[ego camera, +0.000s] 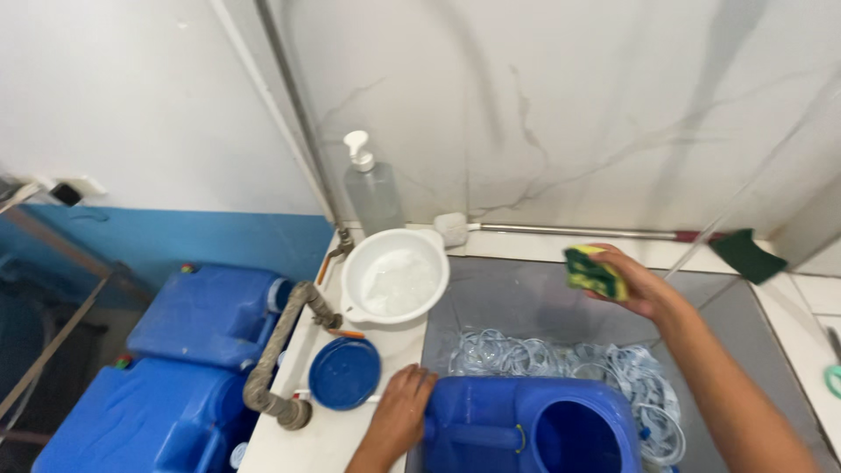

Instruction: The person cleans a large blue plastic container by cutting off the plastic seal with scissors, scrubbing the lid and container with a toothbrush and sponge, and rinsing it under running water. The person then places the cleaned container on the floor next to other containers.

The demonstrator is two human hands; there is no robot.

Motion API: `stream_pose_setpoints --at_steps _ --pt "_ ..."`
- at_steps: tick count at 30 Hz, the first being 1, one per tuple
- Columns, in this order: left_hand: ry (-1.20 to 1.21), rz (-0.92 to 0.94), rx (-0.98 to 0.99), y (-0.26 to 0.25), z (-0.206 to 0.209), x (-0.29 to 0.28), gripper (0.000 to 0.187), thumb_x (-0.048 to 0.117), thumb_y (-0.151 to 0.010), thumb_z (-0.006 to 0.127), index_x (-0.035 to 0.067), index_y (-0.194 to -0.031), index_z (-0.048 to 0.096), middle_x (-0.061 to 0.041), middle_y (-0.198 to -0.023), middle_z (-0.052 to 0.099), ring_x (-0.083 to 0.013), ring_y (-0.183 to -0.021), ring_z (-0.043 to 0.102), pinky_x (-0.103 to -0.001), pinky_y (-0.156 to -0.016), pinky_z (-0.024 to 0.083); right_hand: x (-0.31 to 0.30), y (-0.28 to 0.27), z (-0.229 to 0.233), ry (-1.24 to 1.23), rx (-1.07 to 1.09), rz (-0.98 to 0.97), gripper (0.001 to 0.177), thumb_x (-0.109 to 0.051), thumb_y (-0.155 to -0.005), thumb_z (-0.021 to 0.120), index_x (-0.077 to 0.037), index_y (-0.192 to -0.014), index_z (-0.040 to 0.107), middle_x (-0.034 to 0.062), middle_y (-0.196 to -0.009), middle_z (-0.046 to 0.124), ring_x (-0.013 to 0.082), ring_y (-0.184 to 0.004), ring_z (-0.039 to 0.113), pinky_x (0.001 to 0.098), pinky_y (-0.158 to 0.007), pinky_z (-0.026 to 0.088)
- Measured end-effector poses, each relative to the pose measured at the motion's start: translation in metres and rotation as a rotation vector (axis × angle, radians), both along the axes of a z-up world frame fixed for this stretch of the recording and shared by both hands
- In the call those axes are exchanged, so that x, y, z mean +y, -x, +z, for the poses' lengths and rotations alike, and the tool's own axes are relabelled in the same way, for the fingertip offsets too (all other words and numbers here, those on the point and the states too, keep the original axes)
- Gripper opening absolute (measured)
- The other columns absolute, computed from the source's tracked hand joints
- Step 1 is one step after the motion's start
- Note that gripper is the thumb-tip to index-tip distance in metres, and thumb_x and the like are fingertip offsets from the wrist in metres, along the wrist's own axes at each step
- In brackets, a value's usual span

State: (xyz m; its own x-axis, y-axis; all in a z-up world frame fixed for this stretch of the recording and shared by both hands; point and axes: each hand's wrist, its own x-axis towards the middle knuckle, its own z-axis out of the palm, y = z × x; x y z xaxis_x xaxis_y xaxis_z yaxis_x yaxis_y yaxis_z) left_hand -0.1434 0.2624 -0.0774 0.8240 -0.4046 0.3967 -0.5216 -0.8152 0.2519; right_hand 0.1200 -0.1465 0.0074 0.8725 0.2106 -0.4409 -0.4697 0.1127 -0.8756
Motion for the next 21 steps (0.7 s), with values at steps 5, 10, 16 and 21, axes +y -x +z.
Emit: stream_pose_setpoints --at_steps 5,10,16,21 --pt "0.086 -0.339 0.359 -0.009 0.008 -0.090 0.047 0.034 -0.080 0.082 -0.002 -0.103 0.063 -0.026 -0.108 0.066 -0.0432 -0.107 0.062 -0.049 -0.097 0.050 -0.080 0.016 -0.027 0.310 -0.009 0.046 0.049 -0.011 -0.089 0.059 -0.015 -0.138 0.062 0.0159 -0.115 0.072 0.0266 -0.096 0.071 0.0400 -0.079 0.059" --pt "0.140 -0.167 0.294 -0.062 0.023 -0.149 0.045 0.042 -0.089 0.075 -0.001 -0.098 0.062 -0.025 -0.081 0.069 -0.0470 -0.076 0.066 -0.057 -0.069 0.052 -0.060 0.010 -0.017 0.588 -0.407 0.423 0.047 -0.016 -0.085 0.062 -0.014 -0.131 0.072 0.0138 -0.110 0.079 0.0230 -0.091 0.072 0.0345 -0.081 0.057" --pt "0.236 0.061 0.327 -0.094 0.036 -0.241 0.051 0.046 -0.087 0.078 -0.001 -0.092 0.062 -0.025 -0.076 0.069 -0.0452 -0.073 0.068 -0.053 -0.065 0.054 -0.010 0.033 0.014 1.248 -1.132 0.894 0.032 -0.035 -0.079 0.074 -0.016 -0.104 0.079 0.0128 -0.109 0.073 0.0359 -0.103 0.064 0.0461 -0.089 0.050" --pt "0.163 0.059 0.295 -0.089 0.030 -0.261 0.053 0.047 -0.090 0.076 -0.004 -0.095 0.060 -0.024 -0.077 0.069 -0.0429 -0.071 0.070 -0.051 -0.062 0.056 -0.023 0.024 0.019 1.451 -0.850 0.884 0.024 -0.032 -0.086 0.065 -0.013 -0.086 0.080 0.0147 -0.092 0.076 0.0369 -0.089 0.071 0.0486 -0.083 0.057"
